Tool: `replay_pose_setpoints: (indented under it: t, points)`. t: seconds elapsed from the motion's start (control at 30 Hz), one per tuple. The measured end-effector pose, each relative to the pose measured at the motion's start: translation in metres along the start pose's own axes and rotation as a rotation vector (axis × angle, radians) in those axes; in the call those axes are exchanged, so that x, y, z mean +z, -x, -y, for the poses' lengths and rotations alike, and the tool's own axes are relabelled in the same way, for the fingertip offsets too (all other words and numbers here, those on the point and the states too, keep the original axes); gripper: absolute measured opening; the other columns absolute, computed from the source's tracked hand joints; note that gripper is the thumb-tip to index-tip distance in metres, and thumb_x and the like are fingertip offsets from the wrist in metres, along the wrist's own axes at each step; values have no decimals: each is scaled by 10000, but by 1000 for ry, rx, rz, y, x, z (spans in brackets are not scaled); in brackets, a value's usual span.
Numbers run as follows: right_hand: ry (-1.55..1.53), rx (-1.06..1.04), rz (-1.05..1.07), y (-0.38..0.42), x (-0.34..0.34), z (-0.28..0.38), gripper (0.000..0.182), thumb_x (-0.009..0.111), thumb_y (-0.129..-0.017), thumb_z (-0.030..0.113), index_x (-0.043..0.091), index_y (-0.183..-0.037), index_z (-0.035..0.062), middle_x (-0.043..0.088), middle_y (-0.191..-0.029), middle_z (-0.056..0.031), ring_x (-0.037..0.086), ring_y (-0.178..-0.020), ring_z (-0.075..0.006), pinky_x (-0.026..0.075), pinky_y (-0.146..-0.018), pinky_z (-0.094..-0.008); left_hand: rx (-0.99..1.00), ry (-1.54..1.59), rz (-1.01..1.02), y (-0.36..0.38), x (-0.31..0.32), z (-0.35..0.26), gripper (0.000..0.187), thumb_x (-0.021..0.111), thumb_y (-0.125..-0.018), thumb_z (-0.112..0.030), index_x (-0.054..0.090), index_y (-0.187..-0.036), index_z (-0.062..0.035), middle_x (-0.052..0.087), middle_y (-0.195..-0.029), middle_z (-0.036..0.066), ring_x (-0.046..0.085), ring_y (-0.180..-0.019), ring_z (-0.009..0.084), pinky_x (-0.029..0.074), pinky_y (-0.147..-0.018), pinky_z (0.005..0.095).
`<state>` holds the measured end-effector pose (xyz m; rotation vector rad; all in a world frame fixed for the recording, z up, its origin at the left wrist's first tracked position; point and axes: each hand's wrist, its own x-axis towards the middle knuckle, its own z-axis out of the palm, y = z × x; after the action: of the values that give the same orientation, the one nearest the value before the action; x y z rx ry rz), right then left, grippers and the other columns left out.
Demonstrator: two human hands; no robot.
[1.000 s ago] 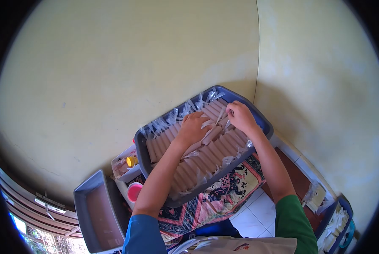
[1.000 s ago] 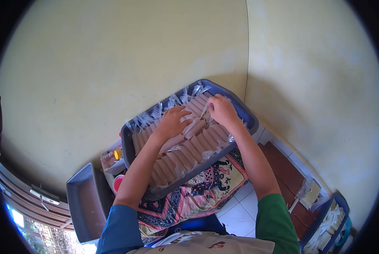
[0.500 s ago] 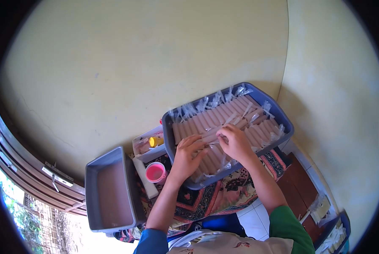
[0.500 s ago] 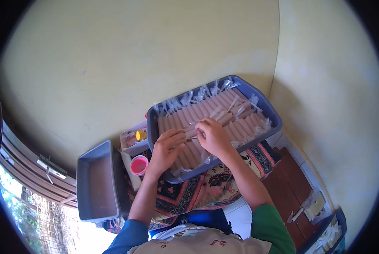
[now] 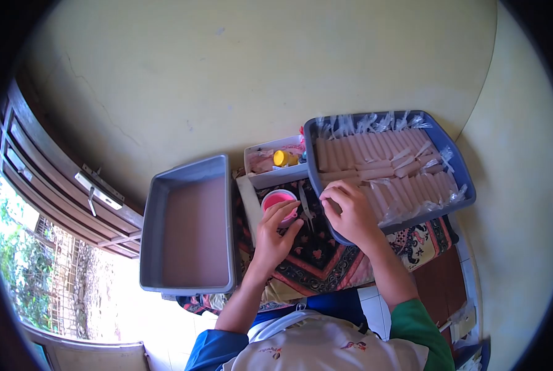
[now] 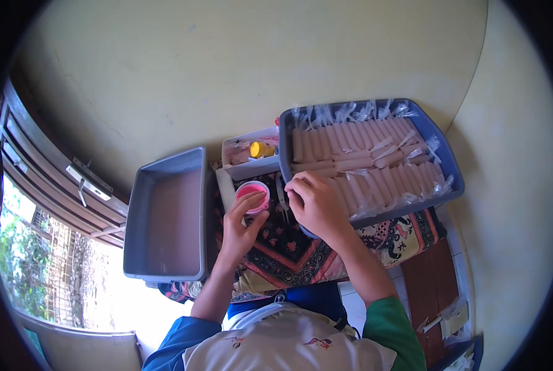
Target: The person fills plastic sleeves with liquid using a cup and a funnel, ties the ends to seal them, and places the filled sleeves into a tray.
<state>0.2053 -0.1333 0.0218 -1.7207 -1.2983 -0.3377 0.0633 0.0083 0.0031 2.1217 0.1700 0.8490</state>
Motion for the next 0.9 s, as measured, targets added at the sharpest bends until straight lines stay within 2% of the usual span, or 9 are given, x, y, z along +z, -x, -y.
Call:
replay_pose_setpoints:
  t: [0.17, 0.27, 0.37, 0.4, 0.5, 0.57, 0.73, 0.8, 0.9]
  points:
    - [-33, -66, 28, -6, 22, 29, 107, 649, -770, 12, 595, -859, 37, 595, -873, -91, 603, -803, -297, 475, -715, -400, -51, -44, -58, 23, -23, 5, 429, 690, -776, -36, 590, -1192, -11, 612, -1165, 175, 573, -1094, 328, 441, -944, 379]
    - [-44, -137, 50, -3, 37, 41, 116, 649, -772, 8, 595, -871, 31, 596, -878, -94, 609, -799, -297, 487, -702, -396, -182, 17, -118, 41, -25, 9, 560, 682, -802, -44, 471, -1319, -9, 570, -1214, 203, 558, -1132, 324, 425, -976, 382]
    - [-151, -125, 89, 8, 60, 45, 118, 639, -781, 7, 598, -889, 25, 603, -876, -109, 620, -789, -305, 506, -684, -394, -270, 103, -166, 59, -20, 16, 599, 668, -806, -27, 427, -1354, -6, 552, -1223, 201, 549, -1149, 321, 423, -978, 386]
    - [-189, -75, 149, 15, 71, 42, 115, 632, -786, 8, 600, -896, 20, 607, -868, -119, 624, -781, -315, 511, -679, -398, -205, 60, -141, 67, -18, 30, 626, 654, -810, -12, 388, -1377, 1, 510, -1264, 204, 509, -1195, 328, 395, -1007, 389]
    - [-252, -4, 239, 28, 96, 35, 113, 617, -798, 13, 600, -910, 2, 611, -834, -151, 628, -743, -343, 515, -659, -410, -265, 33, -141, 90, -13, 50, 663, 658, -820, -56, 361, -1412, -27, 468, -1346, 187, 447, -1271, 293, 337, -1056, 383]
    - [-248, 6, 291, 37, 110, 27, 123, 633, -792, -6, 606, -912, -7, 626, -836, -158, 640, -719, -342, 523, -639, -384, -263, 13, -120, 102, -14, 57, 654, 653, -827, -53, 357, -1409, -22, 428, -1372, 194, 406, -1301, 308, 307, -1080, 389]
    - [-197, 36, 355, 51, 127, 17, 144, 647, -787, 12, 610, -924, -4, 619, -817, -171, 634, -739, -368, 519, -646, -417, -340, -109, -96, 115, -11, 63, 621, 650, -830, -65, 369, -1380, 3, 422, -1353, 226, 408, -1281, 360, 317, -1077, 408]
    - [-161, 33, 366, 56, 134, 14, 170, 627, -803, 66, 604, -961, 5, 615, -867, -165, 627, -748, -364, 521, -667, -429, -350, -120, -108, 120, -9, 65, 620, 646, -831, -64, 368, -1381, 3, 420, -1357, 227, 406, -1282, 363, 314, -1079, 409]
    - [-125, 2, 360, 58, 141, 18, 165, 609, -813, 54, 609, -970, 3, 615, -949, -153, 631, -814, -346, 525, -710, -419, -350, -136, -134, 123, -6, 68, 613, 636, -837, -46, 365, -1385, -2, 414, -1364, 216, 405, -1287, 344, 310, -1083, 397]
